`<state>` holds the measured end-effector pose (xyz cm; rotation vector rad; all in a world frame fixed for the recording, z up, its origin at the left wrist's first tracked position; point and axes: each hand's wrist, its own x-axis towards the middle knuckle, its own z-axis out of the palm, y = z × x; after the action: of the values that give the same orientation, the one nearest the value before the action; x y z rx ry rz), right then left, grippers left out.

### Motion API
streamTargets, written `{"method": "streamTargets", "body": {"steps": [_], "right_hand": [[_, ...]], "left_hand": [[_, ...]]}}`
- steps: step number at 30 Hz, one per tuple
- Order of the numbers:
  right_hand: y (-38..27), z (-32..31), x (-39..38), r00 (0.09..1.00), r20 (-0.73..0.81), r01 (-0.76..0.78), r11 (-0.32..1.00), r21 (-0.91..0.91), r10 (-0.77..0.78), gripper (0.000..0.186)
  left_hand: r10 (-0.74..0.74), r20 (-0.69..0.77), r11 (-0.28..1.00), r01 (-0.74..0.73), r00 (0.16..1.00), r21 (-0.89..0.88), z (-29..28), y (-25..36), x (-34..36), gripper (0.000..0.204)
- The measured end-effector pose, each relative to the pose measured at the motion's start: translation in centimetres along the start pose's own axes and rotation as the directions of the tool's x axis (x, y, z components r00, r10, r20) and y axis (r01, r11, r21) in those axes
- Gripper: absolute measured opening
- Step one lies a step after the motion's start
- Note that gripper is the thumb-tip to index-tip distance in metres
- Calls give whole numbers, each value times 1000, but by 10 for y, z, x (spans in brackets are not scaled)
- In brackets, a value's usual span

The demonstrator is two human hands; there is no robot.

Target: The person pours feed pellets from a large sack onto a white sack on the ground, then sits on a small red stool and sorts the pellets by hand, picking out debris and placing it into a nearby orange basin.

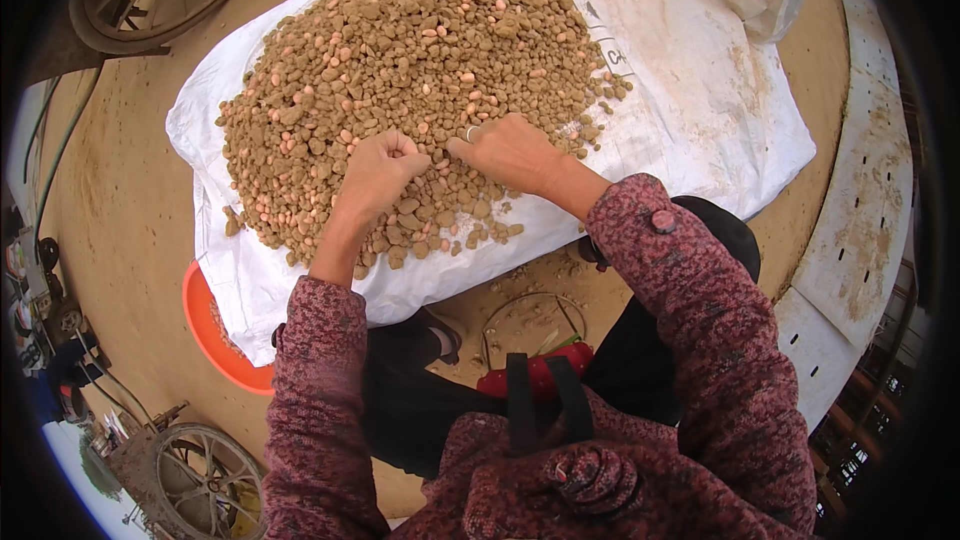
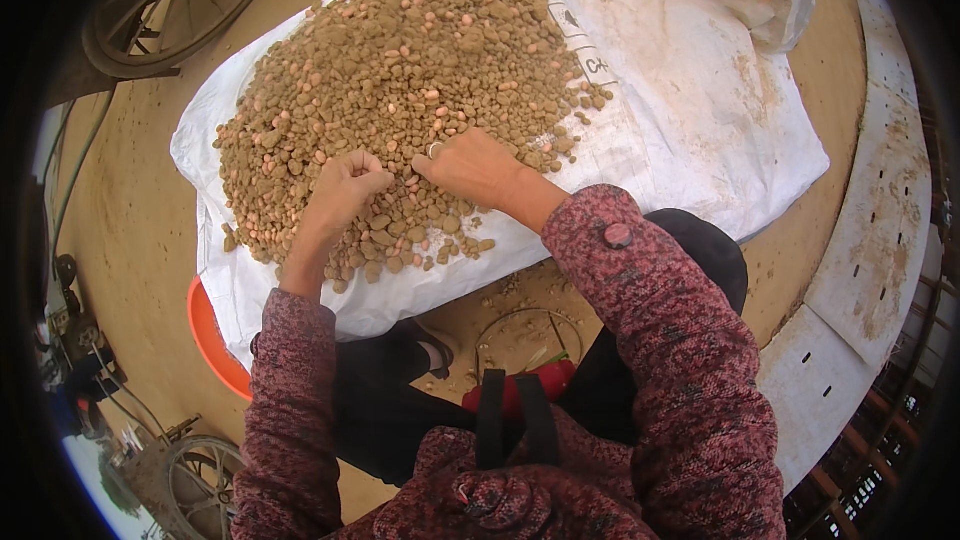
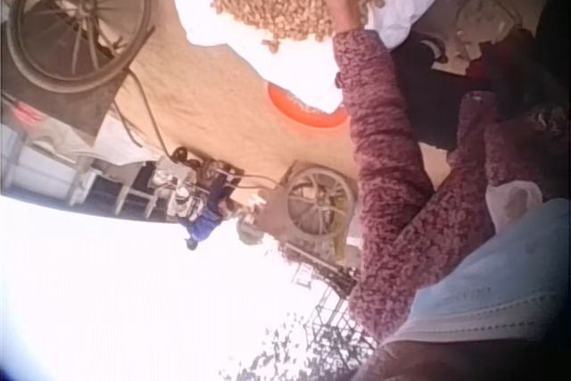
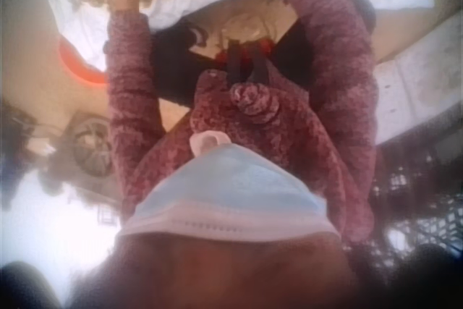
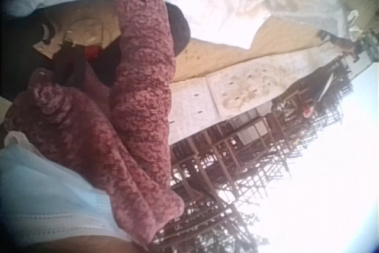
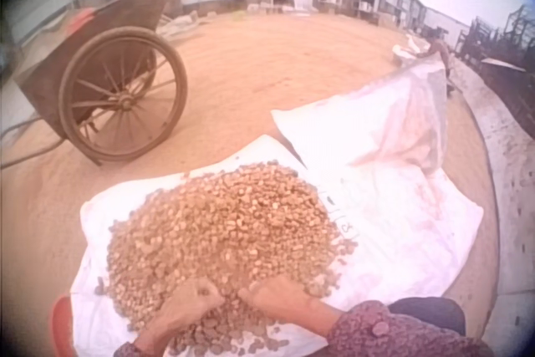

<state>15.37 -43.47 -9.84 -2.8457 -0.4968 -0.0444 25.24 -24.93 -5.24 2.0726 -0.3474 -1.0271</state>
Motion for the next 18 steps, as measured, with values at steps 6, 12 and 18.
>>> {"method": "streamTargets", "body": {"steps": [6,12,18], "right_hand": [[2,-2,2,993,91,-80,989,126,69,11],[-15,-3,5,988,-35,-130,923,363,152,11],[-27,6,12,980,92,-190,960,207,175,22]], "left_hand": [[-21,81,932,49,996,-360,6,-3,2,13],[266,-116,749,-129,957,649,33,-3,-15,11],[163,-119,687,-27,979,726,35,-4,-24,14]]}}
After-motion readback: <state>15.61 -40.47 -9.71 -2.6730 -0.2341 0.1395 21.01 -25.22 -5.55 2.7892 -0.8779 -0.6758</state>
